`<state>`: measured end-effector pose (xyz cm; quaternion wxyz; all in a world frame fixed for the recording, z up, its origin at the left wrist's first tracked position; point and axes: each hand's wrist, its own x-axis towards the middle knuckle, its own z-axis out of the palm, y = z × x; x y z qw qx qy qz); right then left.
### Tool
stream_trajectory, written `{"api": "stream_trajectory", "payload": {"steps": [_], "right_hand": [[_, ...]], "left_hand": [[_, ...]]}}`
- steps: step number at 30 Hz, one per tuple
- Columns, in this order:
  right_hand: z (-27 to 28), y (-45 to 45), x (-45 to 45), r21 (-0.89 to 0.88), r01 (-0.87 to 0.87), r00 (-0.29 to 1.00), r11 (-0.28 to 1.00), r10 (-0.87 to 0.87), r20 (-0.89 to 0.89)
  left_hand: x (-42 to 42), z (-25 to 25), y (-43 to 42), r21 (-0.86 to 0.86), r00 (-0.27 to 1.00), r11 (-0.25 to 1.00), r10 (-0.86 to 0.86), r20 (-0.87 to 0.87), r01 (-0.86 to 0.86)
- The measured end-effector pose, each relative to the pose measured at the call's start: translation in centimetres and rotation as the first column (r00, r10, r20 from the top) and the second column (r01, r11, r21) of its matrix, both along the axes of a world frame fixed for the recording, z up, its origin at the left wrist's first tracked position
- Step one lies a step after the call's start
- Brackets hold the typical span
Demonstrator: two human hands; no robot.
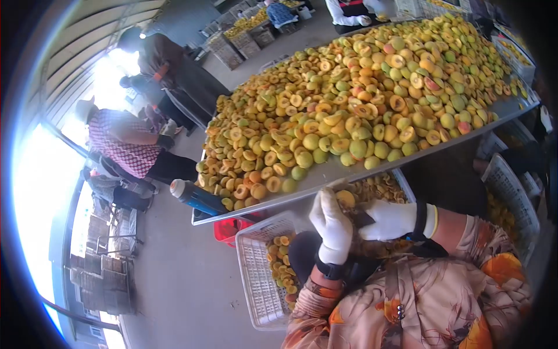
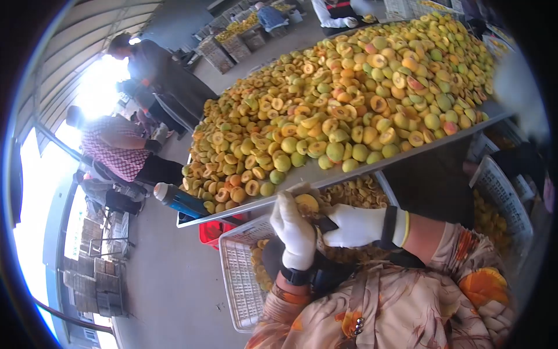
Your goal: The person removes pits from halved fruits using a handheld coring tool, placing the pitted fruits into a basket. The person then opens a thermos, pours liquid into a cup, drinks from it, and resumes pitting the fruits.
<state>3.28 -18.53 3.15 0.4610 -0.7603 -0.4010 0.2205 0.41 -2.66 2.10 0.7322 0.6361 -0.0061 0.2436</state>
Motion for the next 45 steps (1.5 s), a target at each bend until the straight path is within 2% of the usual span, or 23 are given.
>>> {"api": "stream_trajectory", "payload": {"steps": [2, 4, 7, 10, 11, 14, 16, 19, 22, 23, 26, 30, 31, 34, 35, 36, 37, 38, 39, 40, 42, 44, 45], "right_hand": [[0.8, -0.1, 0.0, -0.042, -0.048, 0.995, 0.998, 0.044, -0.092], [-0.8, -0.1, -0.2, 0.093, -0.047, 0.998, 0.995, 0.05, -0.038], [-1.4, 0.0, -0.5, 0.254, -0.071, 0.978, 0.965, 0.118, -0.174], [-2.9, 0.4, -0.1, 0.346, -0.125, 0.979, 0.93, 0.173, -0.11], [-3.2, 0.2, 0.1, 0.297, -0.123, 0.951, 0.947, 0.199, -0.239], [-2.2, -0.4, 0.2, 0.239, -0.142, 0.775, 0.961, 0.258, -0.576], [-1.7, -0.9, 0.2, 0.318, -0.121, 0.602, 0.94, 0.324, -0.73], [-1.0, -1.8, 0.2, 0.316, -0.118, 0.441, 0.942, 0.335, -0.833], [-2.7, -1.7, 0.1, 0.449, -0.042, 0.143, 0.892, 0.451, -0.881], [-2.9, -1.7, -0.1, 0.464, -0.048, 0.147, 0.885, 0.466, -0.873], [-3.3, -1.5, 0.1, 0.525, -0.064, 0.143, 0.849, 0.528, -0.837], [-3.9, -1.7, 0.6, 0.593, -0.073, 0.151, 0.802, 0.597, -0.788], [-3.9, -1.7, 0.8, 0.598, -0.083, 0.172, 0.797, 0.603, -0.779], [-4.2, -2.5, 1.4, 0.385, -0.129, 0.517, 0.914, 0.393, -0.76], [-6.0, -2.4, 1.9, 0.152, -0.128, 0.709, 0.98, 0.198, -0.677], [-9.3, -2.2, 2.3, -0.017, -0.057, 0.935, 0.998, 0.048, -0.353], [-11.9, -2.8, 2.9, -0.394, 0.002, 0.999, 0.919, -0.022, -0.045], [-13.1, -3.8, 2.9, -0.421, 0.086, 0.994, 0.903, -0.05, 0.095], [-14.3, -4.2, 2.8, -0.352, 0.105, 0.989, 0.93, -0.134, -0.059], [-13.0, -4.3, 2.4, -0.297, 0.179, 0.982, 0.938, -0.19, -0.009], [-13.1, -3.7, 2.5, -0.393, 0.226, 0.972, 0.891, -0.233, 0.031], [-13.8, -3.8, 3.0, -0.52, 0.178, 0.978, 0.835, -0.207, 0.002], [-14.0, -3.8, 3.5, -0.581, 0.157, 0.98, 0.799, -0.197, -0.006]], "left_hand": [[-0.1, -0.2, 0.4, 0.188, 0.998, 0.982, -0.014, 0.055, 0.003], [-0.4, 0.7, -0.1, 0.107, 0.999, 0.994, -0.03, -0.026, 0.033], [-0.1, 0.8, -0.3, -0.23, 0.972, 0.963, -0.181, -0.151, 0.143], [0.1, 1.0, 0.2, -0.214, 0.944, 0.941, -0.296, -0.147, 0.261], [0.2, 1.3, 0.2, -0.152, 0.948, 0.952, -0.288, -0.138, 0.267], [0.7, 1.3, 0.0, -0.187, 0.932, 0.931, -0.34, -0.123, 0.315], [0.9, 0.9, -0.1, -0.19, 0.927, 0.926, -0.352, -0.132, 0.325], [0.9, 0.6, -0.5, -0.134, 0.933, 0.947, -0.313, -0.175, 0.292], [1.2, -0.4, -0.3, -0.023, 0.937, 0.954, -0.297, -0.186, 0.298], [1.3, -0.7, -0.1, 0.019, 0.939, 0.952, -0.298, -0.175, 0.305], [1.4, -0.9, -0.3, -0.195, 0.886, 0.886, -0.448, -0.119, 0.421], [1.8, -1.0, -0.5, -0.637, 0.878, 0.703, -0.472, -0.082, 0.318], [1.2, -0.2, -0.7, -0.211, 0.957, 0.971, -0.162, -0.24, 0.111], [0.7, -1.6, 4.2, -0.115, 0.975, 0.989, 0.065, -0.214, -0.091], [0.0, -1.8, 6.3, -0.079, 0.97, 0.989, 0.109, -0.217, -0.128], [-1.0, -2.4, 9.5, -0.079, 0.96, 0.99, 0.095, -0.262, -0.12], [-1.8, -4.0, 13.4, 0.062, 0.924, 0.987, 0.162, -0.347, -0.15], [-2.1, -5.9, 17.1, 0.206, 0.877, 0.965, 0.239, -0.418, -0.165], [-1.9, -7.2, 19.5, 0.382, 0.841, 0.913, 0.317, -0.439, -0.144], [-1.9, -8.5, 21.4, 0.542, 0.8, 0.833, 0.4, -0.447, -0.114], [-1.2, -8.4, 22.2, 0.803, 0.774, 0.595, 0.528, -0.351, -0.041], [2.7, -6.4, 20.8, 0.962, 0.824, 0.273, 0.548, -0.147, -0.01], [5.0, -6.4, 20.7, 0.955, 0.847, 0.295, 0.507, -0.163, 0.007]]}}
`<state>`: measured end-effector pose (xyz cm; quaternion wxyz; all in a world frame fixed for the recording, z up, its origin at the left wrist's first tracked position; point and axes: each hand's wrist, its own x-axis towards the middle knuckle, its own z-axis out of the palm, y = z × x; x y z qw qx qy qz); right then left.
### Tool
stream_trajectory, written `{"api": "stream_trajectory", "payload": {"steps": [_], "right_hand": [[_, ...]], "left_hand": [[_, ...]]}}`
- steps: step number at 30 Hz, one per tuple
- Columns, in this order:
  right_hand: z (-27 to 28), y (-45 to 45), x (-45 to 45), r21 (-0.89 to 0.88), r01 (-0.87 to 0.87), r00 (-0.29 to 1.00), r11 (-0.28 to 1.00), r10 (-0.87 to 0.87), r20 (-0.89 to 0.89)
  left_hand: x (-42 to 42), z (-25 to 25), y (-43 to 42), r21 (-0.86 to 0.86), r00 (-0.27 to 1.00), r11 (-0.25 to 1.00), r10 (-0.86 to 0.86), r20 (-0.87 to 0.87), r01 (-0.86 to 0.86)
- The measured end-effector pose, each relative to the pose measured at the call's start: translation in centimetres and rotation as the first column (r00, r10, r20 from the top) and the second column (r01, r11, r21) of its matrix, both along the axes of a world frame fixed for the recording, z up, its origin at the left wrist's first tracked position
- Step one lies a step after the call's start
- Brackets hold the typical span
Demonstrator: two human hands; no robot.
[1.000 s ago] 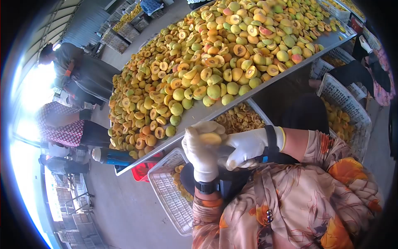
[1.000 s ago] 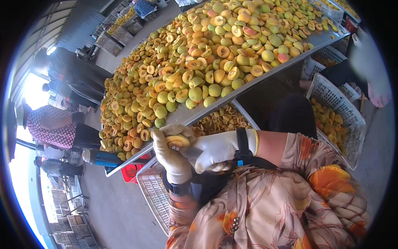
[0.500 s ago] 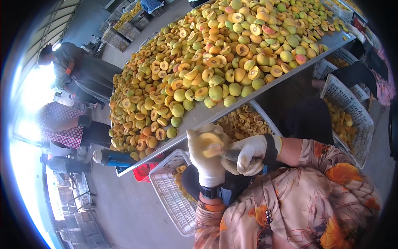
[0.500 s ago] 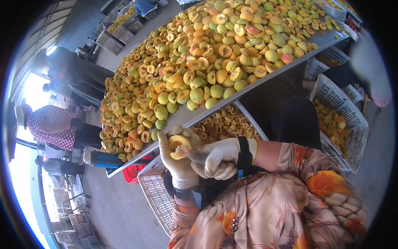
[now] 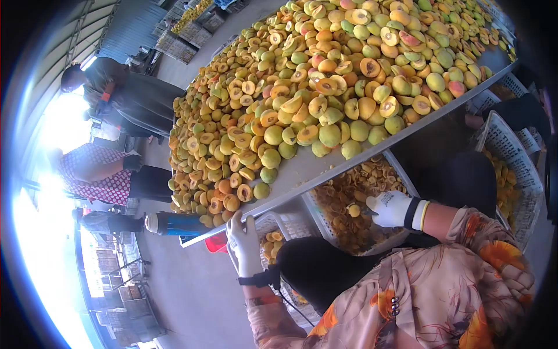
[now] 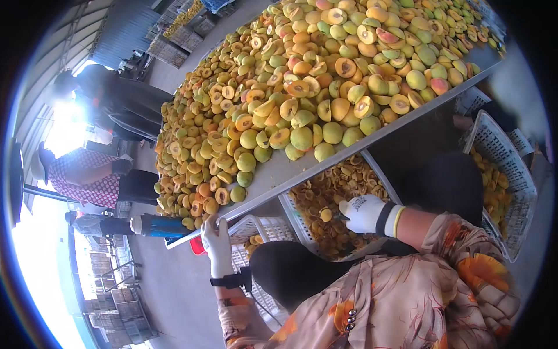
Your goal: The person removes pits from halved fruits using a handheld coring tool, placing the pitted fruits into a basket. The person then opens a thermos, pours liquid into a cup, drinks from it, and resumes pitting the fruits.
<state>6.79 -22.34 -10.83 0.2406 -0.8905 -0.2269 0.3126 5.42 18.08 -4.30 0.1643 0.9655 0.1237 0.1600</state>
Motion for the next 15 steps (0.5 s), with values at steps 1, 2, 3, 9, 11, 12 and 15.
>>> {"api": "stream_trajectory", "payload": {"steps": [1, 2, 3, 9, 11, 12, 15], "right_hand": [[0.2, 0.3, -0.2, 0.083, 0.052, 0.997, 0.995, -0.057, 0.06], [0.1, 0.5, -0.3, 0.145, 0.038, 0.991, 0.989, -0.056, 0.118], [-0.1, 0.6, -0.1, 0.206, 0.025, 0.982, 0.978, -0.062, 0.177], [-1.0, 0.3, 1.5, -0.011, 0.068, 0.996, 0.998, -0.067, 0.065], [-0.4, 0.5, 1.5, 0.053, 0.076, 0.992, 0.996, -0.081, 0.092], [-0.1, 0.6, 1.3, 0.088, 0.08, 0.991, 0.993, -0.089, 0.104], [-0.7, 0.3, 0.9, 0.205, 0.149, 0.984, 0.967, -0.167, 0.07]], "left_hand": [[2.4, -0.5, 0.0, -0.027, 0.999, 0.999, -0.042, -0.005, 0.042], [4.9, -1.4, 0.1, -0.043, 0.997, 0.997, -0.071, -0.014, 0.071], [7.4, -2.1, -0.1, -0.06, 0.994, 0.993, -0.105, -0.021, 0.103], [15.7, -5.7, -3.1, 0.364, 0.903, 0.917, 0.008, -0.43, 0.165], [15.7, -6.1, -3.3, 0.364, 0.925, 0.92, 0.003, -0.379, 0.146], [15.4, -6.0, -3.3, 0.366, 0.935, 0.92, 0.001, -0.355, 0.138], [12.9, -3.9, -3.0, -0.101, 0.97, 0.993, -0.086, -0.227, 0.064]]}}
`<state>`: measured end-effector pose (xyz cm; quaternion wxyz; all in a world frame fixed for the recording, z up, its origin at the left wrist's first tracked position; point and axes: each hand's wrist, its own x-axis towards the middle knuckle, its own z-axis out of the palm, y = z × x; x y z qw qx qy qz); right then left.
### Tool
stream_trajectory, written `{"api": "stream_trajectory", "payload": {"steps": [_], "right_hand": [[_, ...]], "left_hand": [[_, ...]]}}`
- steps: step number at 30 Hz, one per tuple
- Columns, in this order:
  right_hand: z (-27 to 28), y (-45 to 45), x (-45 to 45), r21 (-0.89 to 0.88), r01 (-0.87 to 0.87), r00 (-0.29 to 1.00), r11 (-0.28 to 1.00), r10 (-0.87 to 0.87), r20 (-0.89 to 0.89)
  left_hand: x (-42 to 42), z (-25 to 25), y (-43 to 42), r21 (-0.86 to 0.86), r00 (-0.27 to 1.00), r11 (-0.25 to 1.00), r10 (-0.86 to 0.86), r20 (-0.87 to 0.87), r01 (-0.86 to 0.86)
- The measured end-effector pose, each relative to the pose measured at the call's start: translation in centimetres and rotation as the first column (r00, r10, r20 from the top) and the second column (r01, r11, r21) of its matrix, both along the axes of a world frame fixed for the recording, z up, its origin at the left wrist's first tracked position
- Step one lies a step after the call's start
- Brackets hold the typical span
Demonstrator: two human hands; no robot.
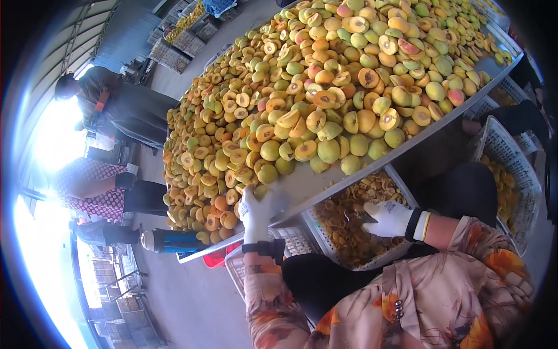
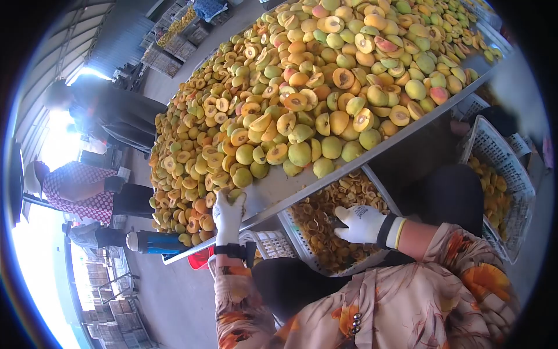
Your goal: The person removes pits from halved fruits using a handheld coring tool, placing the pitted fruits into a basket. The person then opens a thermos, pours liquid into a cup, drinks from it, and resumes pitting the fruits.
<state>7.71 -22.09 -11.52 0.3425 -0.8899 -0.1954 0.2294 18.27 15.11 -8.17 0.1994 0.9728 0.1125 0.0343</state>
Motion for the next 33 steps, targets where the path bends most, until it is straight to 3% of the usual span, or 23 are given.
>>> {"api": "stream_trajectory", "payload": {"steps": [1, 2, 4, 5, 6, 8, 11, 13, 15, 19, 22, 26, 29, 32, 33], "right_hand": [[0.4, 0.1, -0.2, 0.076, 0.011, 1.0, 0.997, -0.012, 0.009], [0.8, 0.4, -0.3, 0.151, 0.019, 1.0, 0.988, -0.022, 0.016], [3.1, 1.4, -0.6, 0.299, 0.032, 0.999, 0.954, -0.027, -0.02], [4.4, 2.1, -0.9, 0.361, 0.004, 1.0, 0.933, -0.013, 0.023], [5.5, 2.6, -1.3, 0.419, -0.025, 0.998, 0.908, -0.004, 0.068], [7.6, 3.6, -2.2, 0.482, -0.073, 0.985, 0.873, -0.012, 0.17], [9.0, 4.5, -3.8, 0.535, -0.086, 0.973, 0.841, -0.043, 0.225], [9.8, 4.5, -4.7, 0.55, -0.142, 0.933, 0.823, -0.075, 0.353], [10.0, 4.1, -6.0, 0.543, -0.121, 0.921, 0.831, -0.111, 0.374], [11.4, 3.4, -8.1, 0.528, -0.126, 0.9, 0.84, -0.127, 0.417], [11.2, 3.2, -8.9, 0.544, -0.129, 0.857, 0.829, -0.184, 0.482], [12.3, 3.3, -9.5, 0.673, -0.16, 0.81, 0.722, -0.294, 0.508], [12.7, 3.6, -9.7, 0.704, -0.035, 0.83, 0.71, -0.371, 0.415], [14.3, 4.0, -9.9, 0.687, -0.16, 0.758, 0.709, -0.357, 0.545], [14.1, 4.0, -10.0, 0.656, -0.135, 0.781, 0.743, -0.327, 0.531]], "left_hand": [[-1.4, 1.4, -0.8, -0.307, 0.994, 0.951, 0.02, 0.111, 0.015], [-3.1, 2.9, -1.7, -0.669, 0.993, 0.742, 0.038, 0.108, 0.044], [-6.3, 4.5, -3.0, -0.98, 0.997, 0.192, 0.047, 0.067, 0.057], [-8.0, 5.0, -4.0, -0.994, 0.996, -0.069, -0.022, 0.091, 0.089], [-9.5, 6.0, -6.2, -0.973, 0.989, -0.176, -0.004, 0.15, 0.147], [-12.2, 7.0, -9.1, -0.931, 0.988, -0.336, -0.013, 0.154, 0.141], [-15.2, 7.6, -12.5, -0.893, 0.979, -0.415, -0.03, 0.204, 0.173], [-16.8, 8.5, -14.6, -0.907, 0.969, -0.35, 0.015, 0.246, 0.236], [-17.7, 8.6, -16.4, -0.911, 0.946, -0.255, 0.075, 0.314, 0.323], [-19.4, 10.0, -19.1, -0.938, 0.916, 0.1, 0.203, 0.347, 0.333], [-20.2, 10.2, -19.8, -0.928, 0.901, 0.137, 0.225, 0.37, 0.346], [-20.9, 9.5, -19.0, -0.916, 0.882, 0.112, 0.245, 0.402, 0.386], [-21.8, 9.7, -18.5, -0.889, 0.888, 0.284, 0.19, 0.419, 0.358], [-22.1, 9.4, -19.7, -0.801, 0.837, 0.463, 0.198, 0.511, 0.38], [-22.0, 9.2, -19.6, -0.807, 0.825, 0.406, 0.186, 0.533, 0.429]]}}
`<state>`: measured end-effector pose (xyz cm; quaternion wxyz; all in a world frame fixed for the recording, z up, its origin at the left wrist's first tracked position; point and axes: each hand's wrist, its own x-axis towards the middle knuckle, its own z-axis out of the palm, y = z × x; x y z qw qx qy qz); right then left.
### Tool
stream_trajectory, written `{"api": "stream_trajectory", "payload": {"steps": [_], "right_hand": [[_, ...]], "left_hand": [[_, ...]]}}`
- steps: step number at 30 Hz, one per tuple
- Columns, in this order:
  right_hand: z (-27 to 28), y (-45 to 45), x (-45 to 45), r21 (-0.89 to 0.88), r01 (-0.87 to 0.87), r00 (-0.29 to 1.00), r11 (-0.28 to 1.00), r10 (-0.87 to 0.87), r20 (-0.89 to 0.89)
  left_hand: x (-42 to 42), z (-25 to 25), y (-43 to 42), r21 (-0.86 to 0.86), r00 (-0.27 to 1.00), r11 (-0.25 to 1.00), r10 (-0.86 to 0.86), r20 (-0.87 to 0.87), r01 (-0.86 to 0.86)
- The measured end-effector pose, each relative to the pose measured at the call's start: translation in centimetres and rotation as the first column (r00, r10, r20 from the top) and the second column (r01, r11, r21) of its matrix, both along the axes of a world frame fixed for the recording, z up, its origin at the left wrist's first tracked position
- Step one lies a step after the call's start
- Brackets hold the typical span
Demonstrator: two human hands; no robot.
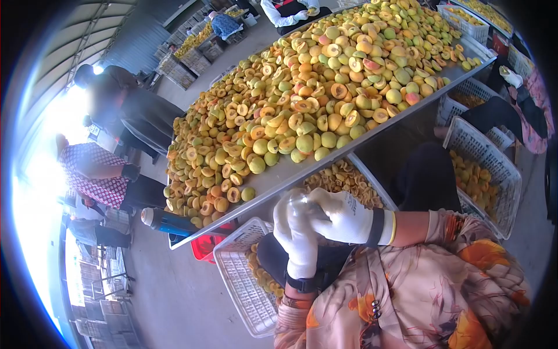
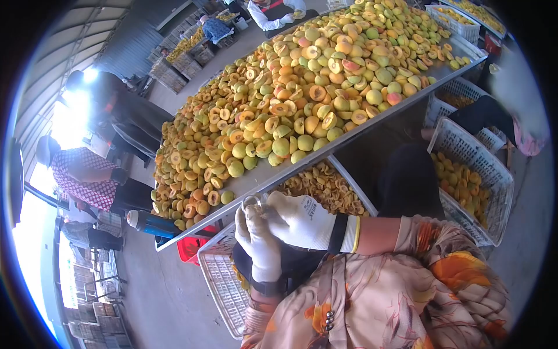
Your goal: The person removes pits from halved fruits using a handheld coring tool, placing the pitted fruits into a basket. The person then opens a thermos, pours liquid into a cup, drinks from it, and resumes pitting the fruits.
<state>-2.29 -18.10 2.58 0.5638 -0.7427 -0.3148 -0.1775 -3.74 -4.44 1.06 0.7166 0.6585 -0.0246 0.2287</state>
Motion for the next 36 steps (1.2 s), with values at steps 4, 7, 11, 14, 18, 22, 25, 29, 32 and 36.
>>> {"api": "stream_trajectory", "payload": {"steps": [4, 7, 11, 14, 18, 22, 25, 29, 32, 36], "right_hand": [[-0.2, -0.4, -0.3, 0.018, -0.09, 0.994, 0.996, 0.091, -0.055], [-1.0, -0.7, -0.7, 0.026, -0.139, 0.958, 0.99, 0.141, -0.249], [-2.0, -0.6, -0.7, -0.118, -0.127, 0.974, 0.985, 0.101, -0.201], [-2.0, -0.1, -0.5, -0.141, -0.15, 0.98, 0.979, 0.128, -0.149], [-2.5, 0.7, -0.7, -0.112, -0.134, 0.987, 0.985, 0.122, -0.109], [-2.6, 0.8, -0.5, -0.153, -0.101, 0.993, 0.983, 0.09, -0.075], [-2.6, 0.9, -0.4, -0.138, -0.106, 0.99, 0.985, 0.092, -0.103], [-2.3, 0.6, 0.1, -0.21, -0.168, 0.977, 0.963, 0.134, -0.168], [-1.2, 0.5, 0.3, -0.165, -0.285, 0.925, 0.944, 0.226, -0.305], [-0.4, 0.1, 1.5, -0.061, -0.47, 0.826, 0.881, 0.414, -0.383]], "left_hand": [[0.2, -0.6, 0.5, -0.071, 0.996, 0.995, -0.078, -0.045, 0.074], [0.7, 0.8, 0.4, -0.253, 0.994, 0.965, -0.084, -0.071, 0.063], [0.9, -0.1, 1.3, -0.188, 0.995, 0.978, -0.092, -0.032, 0.084], [0.6, 0.6, 0.7, -0.187, 0.998, 0.982, -0.045, -0.046, 0.036], [0.0, 1.3, 0.5, -0.128, 0.999, 0.992, 0.013, -0.031, -0.017], [0.0, 0.8, 0.6, -0.072, 0.997, 0.995, 0.069, -0.041, -0.071], [0.3, 0.5, 0.7, 0.0, 0.991, 0.991, 0.131, -0.008, -0.131], [0.0, 1.7, 0.8, 0.124, 0.987, 0.98, 0.147, 0.065, -0.154], [0.4, 2.0, 1.2, 0.114, 0.992, 0.986, 0.115, 0.053, -0.12], [1.0, 2.2, 1.9, -0.002, 0.998, 0.999, 0.032, -0.062, -0.033]]}}
